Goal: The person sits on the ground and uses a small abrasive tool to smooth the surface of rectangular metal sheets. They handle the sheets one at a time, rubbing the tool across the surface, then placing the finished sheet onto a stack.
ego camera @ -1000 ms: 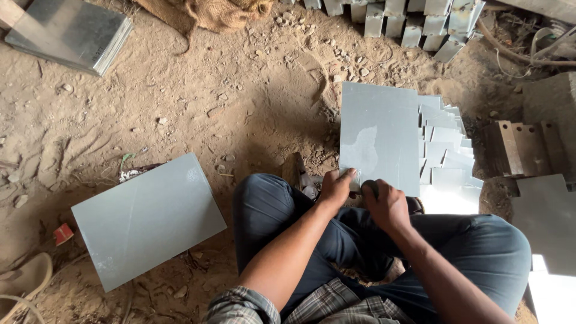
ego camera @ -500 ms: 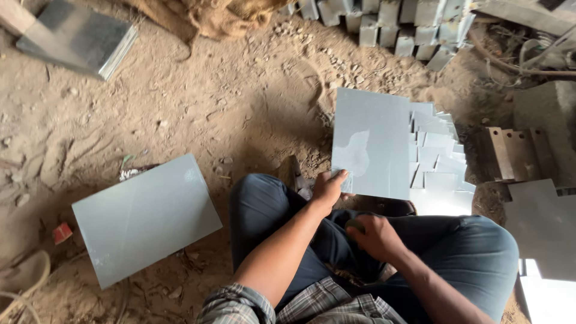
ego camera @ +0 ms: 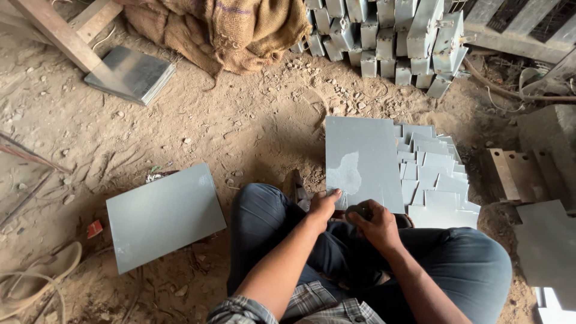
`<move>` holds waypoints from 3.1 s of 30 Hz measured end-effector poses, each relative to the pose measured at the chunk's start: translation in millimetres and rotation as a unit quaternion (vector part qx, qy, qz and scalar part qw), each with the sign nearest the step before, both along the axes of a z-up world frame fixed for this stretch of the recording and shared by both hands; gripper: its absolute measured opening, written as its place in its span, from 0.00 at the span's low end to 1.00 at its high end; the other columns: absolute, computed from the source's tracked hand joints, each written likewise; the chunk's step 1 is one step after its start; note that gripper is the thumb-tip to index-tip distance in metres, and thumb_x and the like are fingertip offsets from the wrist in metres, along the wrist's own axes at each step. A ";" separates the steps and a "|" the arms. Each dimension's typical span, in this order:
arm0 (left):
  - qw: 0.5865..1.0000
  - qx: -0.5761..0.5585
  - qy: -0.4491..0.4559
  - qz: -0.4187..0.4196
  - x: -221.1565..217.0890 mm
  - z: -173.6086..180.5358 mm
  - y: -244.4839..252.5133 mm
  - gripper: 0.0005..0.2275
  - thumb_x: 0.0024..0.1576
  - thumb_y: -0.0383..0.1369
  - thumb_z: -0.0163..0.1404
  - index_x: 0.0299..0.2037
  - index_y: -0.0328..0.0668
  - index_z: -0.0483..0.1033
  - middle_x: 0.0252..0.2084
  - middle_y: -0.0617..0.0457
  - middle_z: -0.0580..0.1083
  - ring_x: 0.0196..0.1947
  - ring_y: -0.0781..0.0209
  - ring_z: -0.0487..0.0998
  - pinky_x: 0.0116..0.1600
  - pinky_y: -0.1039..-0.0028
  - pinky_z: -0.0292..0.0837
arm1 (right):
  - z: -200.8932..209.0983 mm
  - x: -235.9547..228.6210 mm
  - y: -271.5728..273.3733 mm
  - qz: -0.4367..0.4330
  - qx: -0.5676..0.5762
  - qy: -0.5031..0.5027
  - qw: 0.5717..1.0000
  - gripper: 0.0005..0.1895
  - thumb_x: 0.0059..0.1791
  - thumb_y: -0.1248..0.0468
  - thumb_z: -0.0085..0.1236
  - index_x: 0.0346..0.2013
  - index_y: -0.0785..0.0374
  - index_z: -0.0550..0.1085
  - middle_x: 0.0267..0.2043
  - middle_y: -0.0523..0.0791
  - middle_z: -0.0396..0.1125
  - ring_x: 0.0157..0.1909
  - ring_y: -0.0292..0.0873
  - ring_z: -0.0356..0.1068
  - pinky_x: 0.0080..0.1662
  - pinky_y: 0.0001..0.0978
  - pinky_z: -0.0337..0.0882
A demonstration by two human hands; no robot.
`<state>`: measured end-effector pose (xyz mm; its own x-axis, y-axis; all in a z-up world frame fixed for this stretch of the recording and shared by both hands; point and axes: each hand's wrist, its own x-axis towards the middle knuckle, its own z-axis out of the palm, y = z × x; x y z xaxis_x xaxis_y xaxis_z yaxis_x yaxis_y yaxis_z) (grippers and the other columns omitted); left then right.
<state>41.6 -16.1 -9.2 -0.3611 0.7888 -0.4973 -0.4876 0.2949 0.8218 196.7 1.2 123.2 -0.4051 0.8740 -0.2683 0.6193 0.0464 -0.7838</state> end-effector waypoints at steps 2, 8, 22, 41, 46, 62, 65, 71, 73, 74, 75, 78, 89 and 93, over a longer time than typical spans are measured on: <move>0.998 -0.001 0.054 0.027 13.7 -4.9 -2.2 0.12 0.62 0.37 0.54 0.46 0.34 0.81 0.43 0.50 0.82 0.41 0.64 0.79 0.46 0.73 0.72 | -1.3 3.2 1.2 -0.006 0.021 -0.010 1.000 0.18 0.45 0.56 0.67 0.41 0.66 0.79 0.21 0.47 0.73 0.22 0.37 0.71 0.29 0.31 0.70; 0.998 0.026 -0.027 0.041 18.9 0.6 -17.9 0.11 0.61 0.36 0.52 0.45 0.36 0.80 0.41 0.50 0.80 0.39 0.61 0.79 0.44 0.67 0.76 | -3.7 21.4 4.6 -0.011 0.071 -0.024 0.997 0.17 0.46 0.54 0.65 0.40 0.66 0.81 0.22 0.46 0.75 0.22 0.38 0.74 0.30 0.31 0.72; 0.996 0.064 0.062 0.025 14.4 5.1 -20.1 0.13 0.63 0.36 0.51 0.46 0.33 0.81 0.41 0.54 0.82 0.40 0.64 0.79 0.47 0.73 0.73 | -54.2 -9.1 20.3 0.039 0.197 -0.085 0.976 0.17 0.48 0.52 0.61 0.34 0.65 0.80 0.32 0.54 0.75 0.34 0.58 0.77 0.38 0.45 0.76; 0.997 0.056 -0.046 0.027 13.2 -21.6 -10.2 0.11 0.62 0.36 0.51 0.43 0.34 0.79 0.31 0.50 0.79 0.26 0.57 0.80 0.23 0.74 0.72 | -74.2 -32.4 52.1 0.089 0.287 -0.123 0.946 0.17 0.52 0.53 0.55 0.33 0.65 0.77 0.32 0.56 0.74 0.33 0.61 0.75 0.37 0.50 0.75; 0.972 0.140 0.183 0.044 10.9 -28.5 -7.9 0.12 0.65 0.36 0.53 0.45 0.32 0.84 0.36 0.49 0.84 0.33 0.62 0.84 0.35 0.79 0.74 | -68.0 -8.5 7.6 0.250 0.202 -0.305 0.897 0.16 0.55 0.53 0.49 0.36 0.60 0.77 0.31 0.48 0.74 0.27 0.48 0.76 0.29 0.41 0.77; 0.996 0.066 -0.060 0.012 9.3 3.2 -15.5 0.13 0.63 0.37 0.51 0.46 0.34 0.80 0.37 0.49 0.80 0.31 0.59 0.81 0.30 0.70 0.77 | -7.2 22.2 3.9 -0.057 -0.168 0.171 0.969 0.13 0.51 0.59 0.59 0.39 0.69 0.78 0.25 0.43 0.69 0.23 0.33 0.65 0.27 0.27 0.68; 0.998 0.037 -0.045 0.005 9.1 6.9 -15.5 0.13 0.62 0.38 0.51 0.46 0.35 0.80 0.36 0.49 0.80 0.30 0.58 0.81 0.28 0.69 0.76 | 2.8 20.4 5.8 -0.055 -0.059 0.056 0.995 0.14 0.50 0.59 0.64 0.36 0.71 0.79 0.21 0.45 0.70 0.21 0.35 0.65 0.27 0.30 0.66; 0.997 0.045 -0.058 -0.005 11.9 1.8 -14.9 0.13 0.62 0.39 0.51 0.45 0.36 0.79 0.35 0.49 0.79 0.27 0.55 0.81 0.27 0.69 0.74 | 7.0 26.4 5.8 -0.015 0.080 0.016 0.997 0.15 0.45 0.57 0.67 0.39 0.66 0.81 0.21 0.44 0.74 0.22 0.35 0.73 0.30 0.29 0.71; 0.998 0.045 -0.036 -0.003 11.9 -1.3 -13.3 0.14 0.62 0.39 0.51 0.43 0.33 0.79 0.34 0.47 0.79 0.26 0.54 0.81 0.26 0.68 0.73 | 0.6 27.1 6.7 -0.013 0.084 0.019 0.996 0.15 0.45 0.56 0.65 0.38 0.65 0.81 0.20 0.45 0.74 0.21 0.38 0.73 0.29 0.31 0.71; 0.999 0.042 -0.019 0.003 12.5 -2.6 -14.2 0.14 0.63 0.39 0.52 0.44 0.34 0.80 0.36 0.48 0.80 0.30 0.58 0.81 0.30 0.71 0.75 | -4.5 26.1 5.7 -0.011 0.086 0.020 0.996 0.15 0.45 0.56 0.64 0.38 0.65 0.81 0.20 0.46 0.74 0.21 0.39 0.73 0.28 0.33 0.71; 0.999 0.040 -0.001 0.008 11.9 -3.2 -14.3 0.13 0.64 0.39 0.53 0.44 0.34 0.81 0.38 0.49 0.81 0.33 0.61 0.81 0.35 0.73 0.77 | -9.9 24.8 5.7 0.003 0.071 -0.006 0.997 0.15 0.47 0.55 0.63 0.35 0.66 0.80 0.20 0.46 0.73 0.21 0.40 0.74 0.29 0.33 0.72; 0.999 0.038 -0.014 0.011 14.7 -1.6 -13.2 0.13 0.62 0.39 0.53 0.42 0.34 0.80 0.36 0.49 0.79 0.32 0.59 0.80 0.32 0.70 0.77 | -27.2 21.8 11.1 0.026 0.053 -0.068 0.996 0.18 0.50 0.53 0.60 0.31 0.68 0.79 0.20 0.49 0.73 0.22 0.44 0.75 0.30 0.35 0.73; 0.998 0.047 0.016 0.044 13.3 -5.2 -15.8 0.12 0.61 0.38 0.54 0.43 0.35 0.81 0.35 0.51 0.79 0.30 0.60 0.79 0.29 0.68 0.77 | -98.0 20.9 25.8 0.241 0.466 -0.192 0.830 0.10 0.47 0.65 0.57 0.42 0.60 0.77 0.37 0.49 0.70 0.31 0.51 0.73 0.28 0.43 0.72; 0.995 0.084 0.003 0.046 15.0 -7.3 -14.7 0.11 0.61 0.36 0.53 0.41 0.34 0.80 0.32 0.50 0.78 0.24 0.60 0.78 0.23 0.70 0.73 | -103.8 1.7 50.0 0.213 0.369 -0.206 0.881 0.09 0.50 0.61 0.55 0.42 0.58 0.77 0.36 0.50 0.71 0.32 0.55 0.74 0.31 0.47 0.73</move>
